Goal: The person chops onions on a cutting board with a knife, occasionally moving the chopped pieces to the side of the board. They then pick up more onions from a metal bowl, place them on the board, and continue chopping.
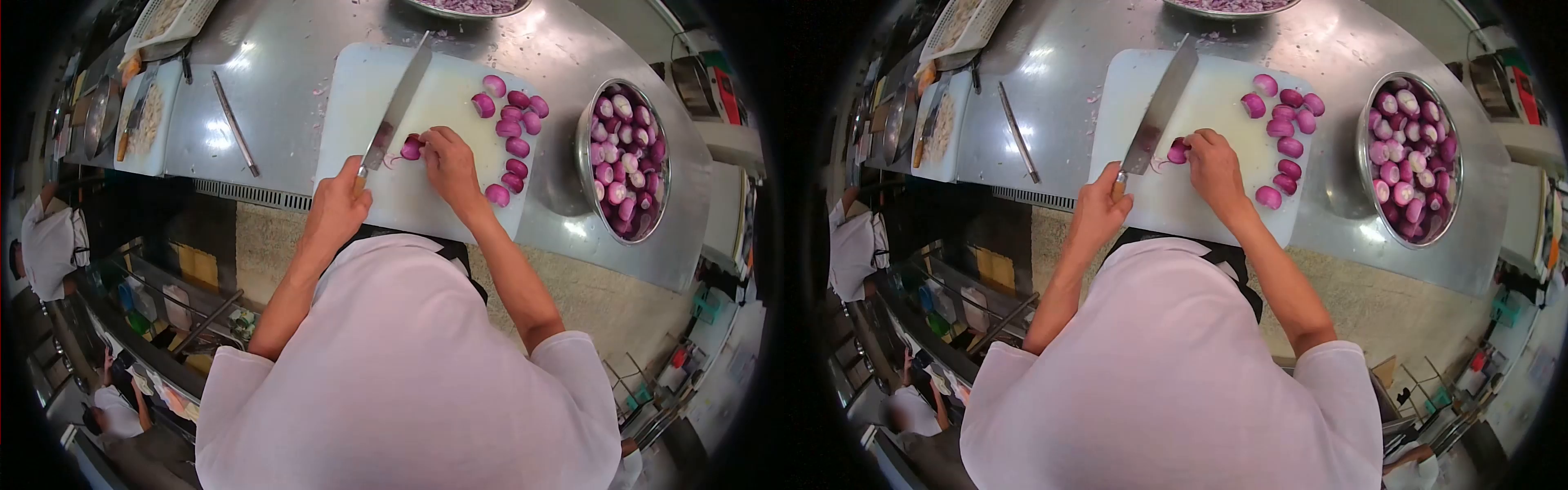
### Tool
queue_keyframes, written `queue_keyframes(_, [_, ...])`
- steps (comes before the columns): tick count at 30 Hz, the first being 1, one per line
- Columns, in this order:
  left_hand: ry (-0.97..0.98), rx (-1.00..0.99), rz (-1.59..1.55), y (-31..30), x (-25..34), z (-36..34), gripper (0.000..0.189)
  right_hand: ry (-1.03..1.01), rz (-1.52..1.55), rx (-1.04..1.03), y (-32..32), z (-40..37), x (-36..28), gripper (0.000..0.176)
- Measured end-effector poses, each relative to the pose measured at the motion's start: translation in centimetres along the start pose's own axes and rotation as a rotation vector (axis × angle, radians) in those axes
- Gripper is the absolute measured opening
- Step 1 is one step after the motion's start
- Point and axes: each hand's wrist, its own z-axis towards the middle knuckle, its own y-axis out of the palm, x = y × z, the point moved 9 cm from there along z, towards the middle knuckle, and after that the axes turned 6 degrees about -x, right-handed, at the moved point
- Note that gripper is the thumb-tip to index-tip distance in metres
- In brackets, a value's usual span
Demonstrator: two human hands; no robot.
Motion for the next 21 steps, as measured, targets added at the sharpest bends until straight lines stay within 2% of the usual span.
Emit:
queue_keyframes(3, [0.024, -0.034, 0.039, 0.8, 1.8, 0.8, 0.037, -0.037, 0.008, 0.036, 0.1, 0.8, -0.4, 0.016])
queue_keyframes(5, [0.052, -0.031, 0.051, 0.9, 3.0, 1.1, 0.037, 0.011, -0.033, -0.029, 0.5, 1.3, -0.4, 0.011])
queue_keyframes(9, [0.089, -0.013, 0.144, 3.4, 2.3, 2.9, 0.039, 0.005, -0.079, -0.036, 0.6, 1.4, -0.2, 0.012])
queue_keyframes(14, [0.136, -0.01, 0.162, 3.6, 3.7, 4.3, 0.037, -0.009, 0.046, -0.033, 0.3, 1.3, 0.0, 0.014])
queue_keyframes(16, [0.015, -0.086, 0.146, 2.4, 4.9, 2.5, 0.036, -0.02, 0.054, -0.018, 0.2, 1.2, 0.2, 0.013])
queue_keyframes(17, [0.014, -0.089, 0.155, 3.1, 4.2, 2.7, 0.036, -0.036, 0.062, -0.009, 0.2, 1.1, 0.2, 0.012])
queue_keyframes(19, [0.11, -0.011, 0.226, 4.5, 3.2, 3.2, 0.037, -0.043, 0.074, 0.012, 0.1, 1.1, 0.2, 0.011])
queue_keyframes(21, [0.13, -0.019, 0.189, 4.5, 3.1, 4.4, 0.037, -0.054, 0.078, 0.027, 0.0, 1.0, 0.1, 0.01])
